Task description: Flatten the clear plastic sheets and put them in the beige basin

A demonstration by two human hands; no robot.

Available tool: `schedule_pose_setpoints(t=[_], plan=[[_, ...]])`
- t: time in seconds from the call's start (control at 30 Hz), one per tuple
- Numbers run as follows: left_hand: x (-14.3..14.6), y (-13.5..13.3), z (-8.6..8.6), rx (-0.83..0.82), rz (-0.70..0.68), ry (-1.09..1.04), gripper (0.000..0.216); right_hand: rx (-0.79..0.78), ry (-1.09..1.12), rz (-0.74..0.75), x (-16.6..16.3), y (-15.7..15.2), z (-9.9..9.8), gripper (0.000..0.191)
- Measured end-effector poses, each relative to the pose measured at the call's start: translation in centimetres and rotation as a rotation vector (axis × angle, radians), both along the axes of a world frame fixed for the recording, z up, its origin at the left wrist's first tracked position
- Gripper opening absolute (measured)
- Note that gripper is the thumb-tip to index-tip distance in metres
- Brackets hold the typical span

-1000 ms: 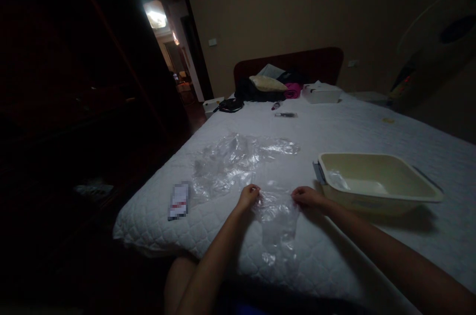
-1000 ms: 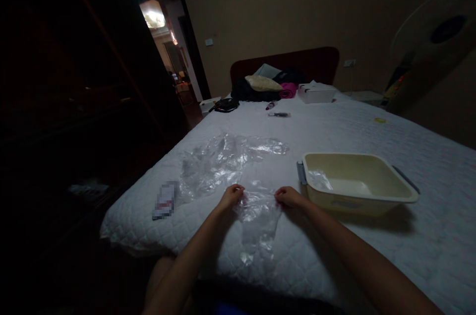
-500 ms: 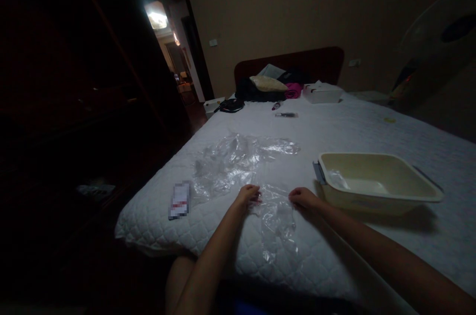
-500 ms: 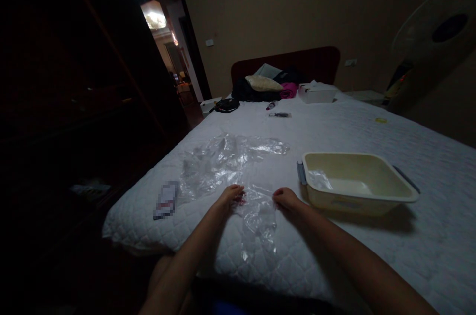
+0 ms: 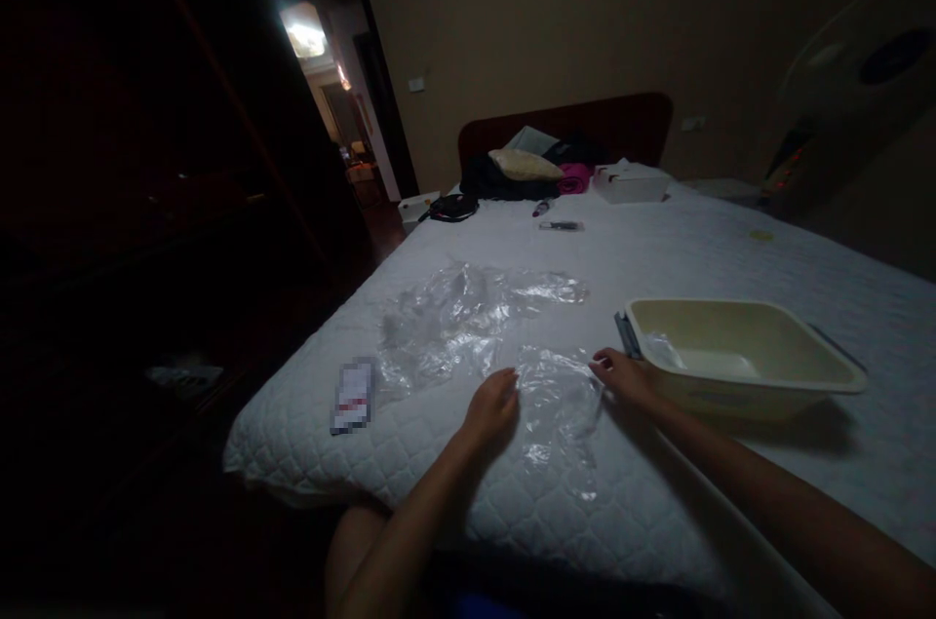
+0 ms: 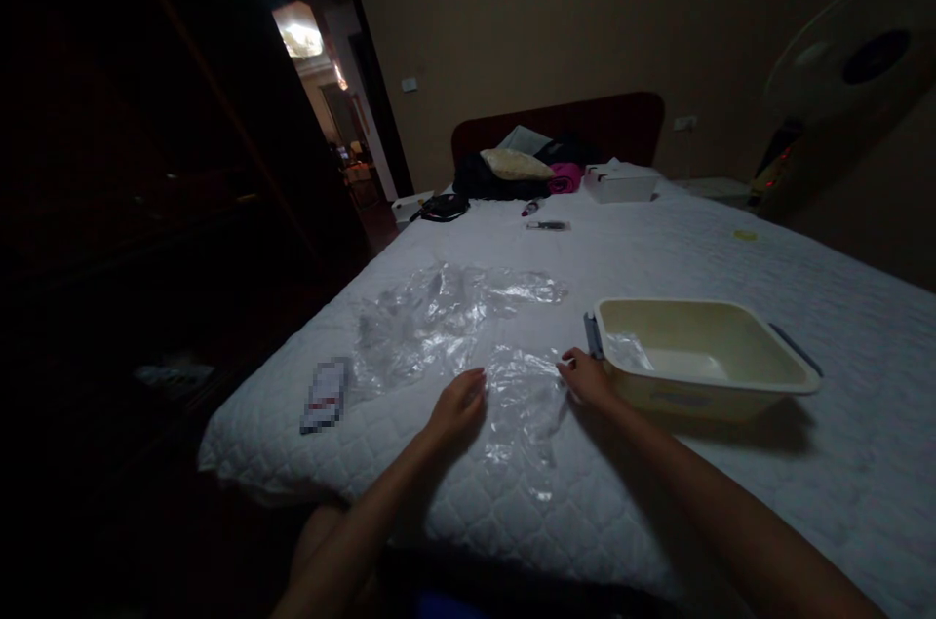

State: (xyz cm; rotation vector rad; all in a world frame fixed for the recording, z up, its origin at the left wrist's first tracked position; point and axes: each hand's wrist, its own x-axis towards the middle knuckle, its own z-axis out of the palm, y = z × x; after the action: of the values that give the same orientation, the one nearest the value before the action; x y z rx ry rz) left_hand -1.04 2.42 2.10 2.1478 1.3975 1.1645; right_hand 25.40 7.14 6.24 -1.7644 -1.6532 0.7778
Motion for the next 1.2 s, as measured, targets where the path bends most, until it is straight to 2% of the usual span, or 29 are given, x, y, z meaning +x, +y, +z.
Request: schedule_pose_setpoints(t=[0.07,0.13,0.27,0.33,0.43,0.53,0.73,0.87,0.97,1.03,1.2], plan=[[0.1,-0.5,-0.7,0.077,-0.081,0.144,0.035,0.131,-0.110,0.127,-0.3,-0.3,0.2,0.020],[0.0,-0.7,-1.1,0.116,-0.137,0.233,0.034,0.187,-0.178,0.262,-0.7,-0.7,0.5,0.023],[-0.4,-1.0,-1.2,0.139,-0.129,0.266,0.033,0.031,-0.135,0.473,-1.0,-1.5,1.1,0.029],[-0.6,-1.4,-1.0,0.127,-0.114,0.240,0.033,-0.087,-0.148,0.532,-0.5,-1.8,1.4,0.027],[-0.8,-1.8,-0.9,0.092,-0.109,0.179,0.033,-0.249,-0.246,0.571,0.8,-2.1,1.7,0.021],[-0.8,-2.0,-0.9,0.063,-0.116,0.139,0.033,-0.315,-0.340,0.564,2.0,-2.2,1.8,0.017],[-0.7,-1.9,-1.2,0.035,-0.118,0.154,0.033,-0.095,-0.516,0.490,0.8,-2.5,2.6,0.007],[-0.7,-2.0,-1.3,0.060,-0.115,0.178,0.034,-0.035,-0.529,0.602,-1.3,-3.9,2.6,0.011],[-0.7,-2.1,-1.2,0.072,-0.111,0.175,0.034,-0.205,-0.536,0.726,-1.9,-4.7,1.7,0.011],[-0.7,-2.2,-1.0,0.060,-0.114,0.151,0.034,-0.318,-0.521,0.746,-1.5,-4.8,0.7,0.011],[-0.8,-2.5,-0.4,0.019,-0.124,0.091,0.037,-0.417,-0.414,0.747,0.1,-3.9,-1.0,0.011]])
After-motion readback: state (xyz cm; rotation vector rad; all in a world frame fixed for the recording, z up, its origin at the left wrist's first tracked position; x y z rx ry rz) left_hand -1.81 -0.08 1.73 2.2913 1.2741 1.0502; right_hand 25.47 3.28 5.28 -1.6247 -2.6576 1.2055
